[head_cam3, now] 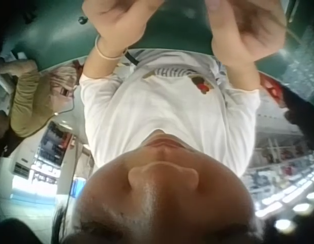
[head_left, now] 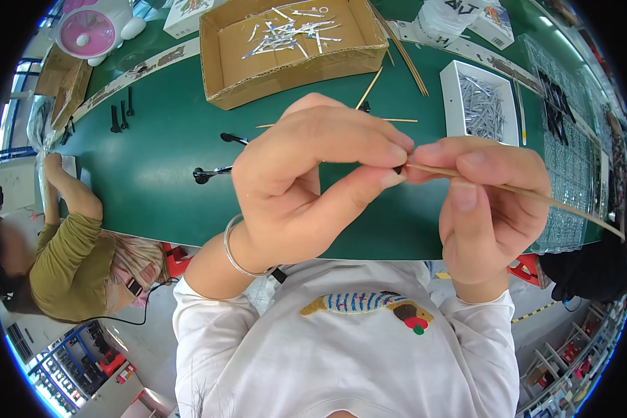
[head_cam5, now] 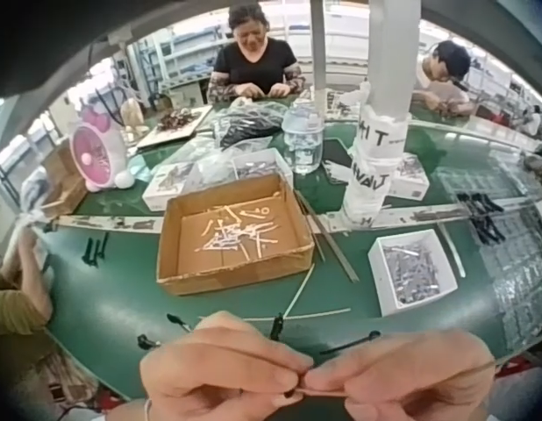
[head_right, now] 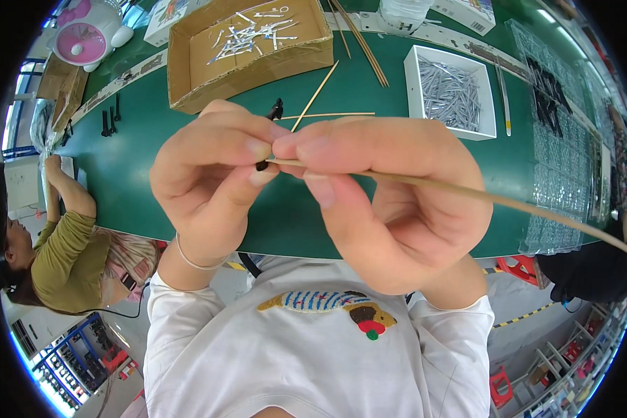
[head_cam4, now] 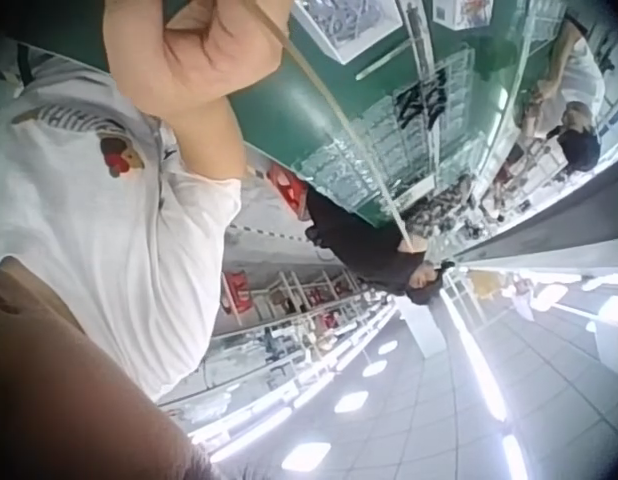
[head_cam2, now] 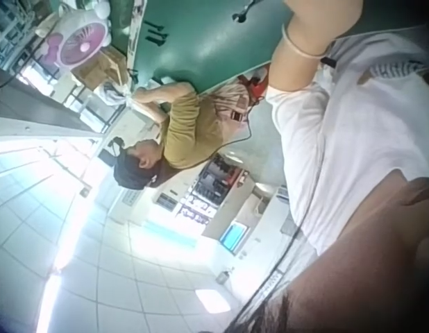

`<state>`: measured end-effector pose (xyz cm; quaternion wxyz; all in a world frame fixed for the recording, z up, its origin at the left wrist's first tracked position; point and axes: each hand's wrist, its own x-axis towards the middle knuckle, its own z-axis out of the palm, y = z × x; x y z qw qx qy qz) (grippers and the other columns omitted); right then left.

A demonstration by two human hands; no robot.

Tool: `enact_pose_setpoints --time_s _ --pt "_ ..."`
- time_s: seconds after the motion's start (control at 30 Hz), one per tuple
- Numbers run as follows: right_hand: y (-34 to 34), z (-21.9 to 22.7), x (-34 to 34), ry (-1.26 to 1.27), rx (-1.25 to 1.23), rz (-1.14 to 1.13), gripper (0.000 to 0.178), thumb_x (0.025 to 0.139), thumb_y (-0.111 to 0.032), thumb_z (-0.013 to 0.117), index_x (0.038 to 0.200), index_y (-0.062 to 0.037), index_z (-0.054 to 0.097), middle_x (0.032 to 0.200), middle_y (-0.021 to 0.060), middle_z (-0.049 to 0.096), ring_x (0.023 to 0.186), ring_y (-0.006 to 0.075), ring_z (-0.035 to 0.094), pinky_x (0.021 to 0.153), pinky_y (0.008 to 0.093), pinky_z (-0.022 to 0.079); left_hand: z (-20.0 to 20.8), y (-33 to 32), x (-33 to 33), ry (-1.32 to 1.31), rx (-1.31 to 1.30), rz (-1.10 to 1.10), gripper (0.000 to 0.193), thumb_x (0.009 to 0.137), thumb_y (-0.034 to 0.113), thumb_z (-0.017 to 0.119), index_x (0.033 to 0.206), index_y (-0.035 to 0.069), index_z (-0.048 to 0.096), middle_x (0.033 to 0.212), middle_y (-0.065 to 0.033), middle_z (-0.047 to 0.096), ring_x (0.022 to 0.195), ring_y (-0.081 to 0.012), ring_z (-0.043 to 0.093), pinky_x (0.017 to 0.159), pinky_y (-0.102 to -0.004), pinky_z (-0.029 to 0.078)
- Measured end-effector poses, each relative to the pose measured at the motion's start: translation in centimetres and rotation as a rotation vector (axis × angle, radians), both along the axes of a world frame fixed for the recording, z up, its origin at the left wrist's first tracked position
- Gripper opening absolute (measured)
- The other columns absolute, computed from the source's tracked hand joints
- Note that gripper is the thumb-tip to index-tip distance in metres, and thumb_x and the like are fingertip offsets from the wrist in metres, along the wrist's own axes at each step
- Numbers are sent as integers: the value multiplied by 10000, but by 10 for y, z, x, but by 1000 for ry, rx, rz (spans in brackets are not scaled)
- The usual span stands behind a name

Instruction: The person assembles small plastic components by attaching white plastic components to black plastic cables, using a wooden stick for alignment.

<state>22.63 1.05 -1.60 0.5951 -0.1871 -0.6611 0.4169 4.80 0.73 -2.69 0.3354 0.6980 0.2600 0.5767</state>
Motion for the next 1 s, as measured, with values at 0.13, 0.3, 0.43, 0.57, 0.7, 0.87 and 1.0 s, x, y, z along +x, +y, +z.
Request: enact_pose_setpoints --time_s 0.13,0.3,0.43,0.57,0.7,0.87,1.0 --pt "-2 -1 1 -32 26 1 145 857 -5 517 999 18 496 914 235 619 779 259 646 673 337 561 0 0 0 95 203 89 163 763 -29 655 901 -4 572 910 -196 657 762 -222 600 679 -298 479" --pt "-5 1 5 -81 39 -16 137 862 10 508 997 22 493 920 229 621 821 263 644 710 353 558 4 -4 0 150 241 135 178 744 -58 654 896 -8 575 913 -221 659 719 -234 626 627 -300 494" --pt "-8 1 4 -86 23 -23 125 866 24 491 991 26 492 923 225 622 847 267 641 738 372 555 6 -5 1 154 236 149 187 719 -92 624 883 -14 576 908 -230 659 715 -231 625 625 -297 495" --pt "-8 2 5 -104 30 -6 124 866 27 488 990 27 491 926 227 621 850 266 640 741 371 555 6 -4 0 139 224 136 208 696 -108 608 881 -20 577 909 -232 658 711 -230 622 624 -295 494" --pt "-9 2 3 -88 14 -23 120 868 22 488 989 27 490 926 229 620 850 262 639 741 365 553 5 -4 0 116 221 121 219 685 -116 608 885 -28 582 903 -229 659 721 -238 628 615 -289 493" --pt "-6 0 1 -67 47 -26 124 869 22 487 993 28 489 923 229 620 838 253 638 734 359 554 1 -4 0 88 176 102 206 691 -121 603 877 -34 593 893 -217 663 715 -228 627 596 -278 489" --pt "-7 1 4 -105 57 -39 133 866 33 478 998 28 490 920 228 620 831 253 638 733 359 550 3 -4 1 89 164 104 203 688 -127 602 869 -36 595 885 -210 664 692 -214 616 588 -274 479"
